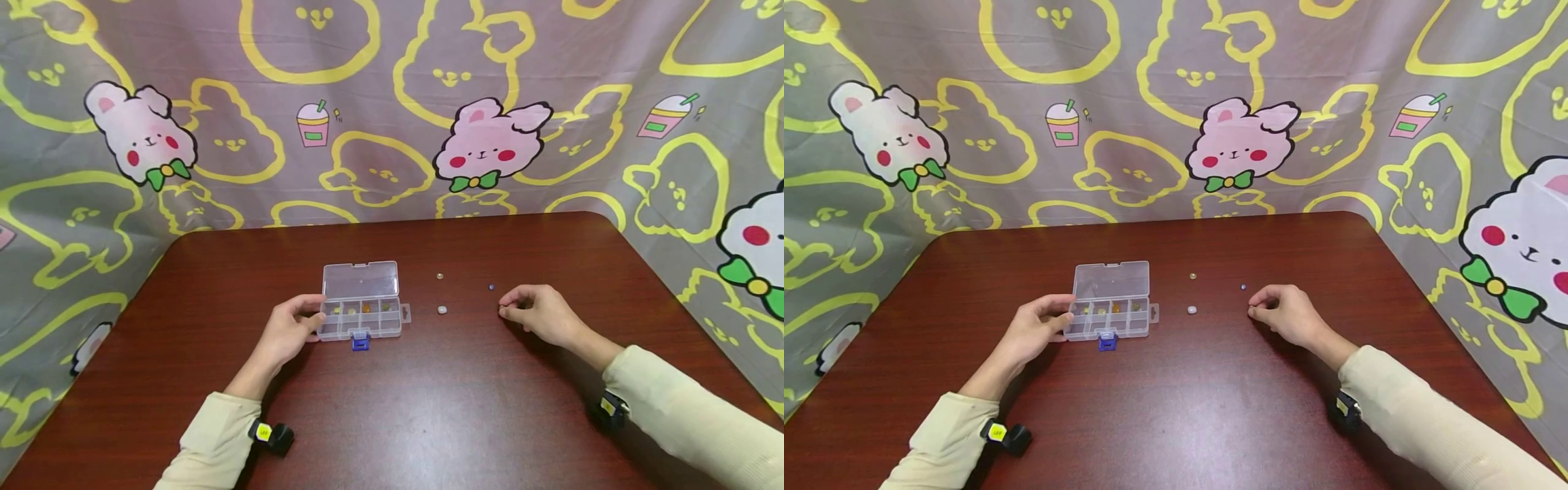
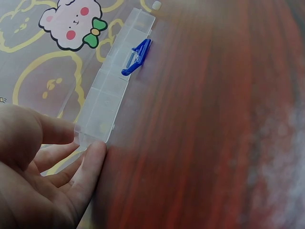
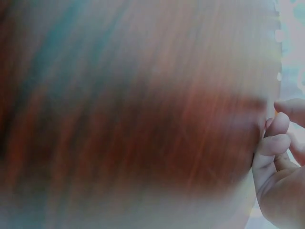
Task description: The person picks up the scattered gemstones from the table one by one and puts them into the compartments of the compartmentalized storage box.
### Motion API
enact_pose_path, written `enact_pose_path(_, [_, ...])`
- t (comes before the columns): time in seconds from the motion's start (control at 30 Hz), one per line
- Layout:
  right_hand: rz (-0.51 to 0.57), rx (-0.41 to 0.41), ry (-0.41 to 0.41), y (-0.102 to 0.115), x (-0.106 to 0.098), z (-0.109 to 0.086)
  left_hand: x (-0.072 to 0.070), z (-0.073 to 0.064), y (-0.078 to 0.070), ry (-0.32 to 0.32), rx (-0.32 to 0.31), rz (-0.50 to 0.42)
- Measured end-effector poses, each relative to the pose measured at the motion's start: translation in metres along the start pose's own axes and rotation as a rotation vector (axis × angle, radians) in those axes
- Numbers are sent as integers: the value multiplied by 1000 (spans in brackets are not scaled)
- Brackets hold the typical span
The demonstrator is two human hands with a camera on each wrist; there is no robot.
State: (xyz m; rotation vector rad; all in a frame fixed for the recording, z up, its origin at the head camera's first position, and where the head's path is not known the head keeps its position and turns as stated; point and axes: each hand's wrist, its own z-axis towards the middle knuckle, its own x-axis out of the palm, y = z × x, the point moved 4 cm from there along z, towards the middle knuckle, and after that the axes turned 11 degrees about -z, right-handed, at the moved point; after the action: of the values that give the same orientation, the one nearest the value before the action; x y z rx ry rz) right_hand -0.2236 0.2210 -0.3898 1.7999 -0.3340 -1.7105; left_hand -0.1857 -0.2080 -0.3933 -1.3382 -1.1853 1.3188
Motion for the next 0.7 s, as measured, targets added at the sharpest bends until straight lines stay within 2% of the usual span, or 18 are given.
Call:
enact_pose_path(0.37, [38, -11, -24, 6, 2, -1, 0, 0, 0, 1, 4, 1])
enact_pose_path(0.7, [82, -32, -2, 19, 13, 0, 0, 0, 0, -2, 1, 0])
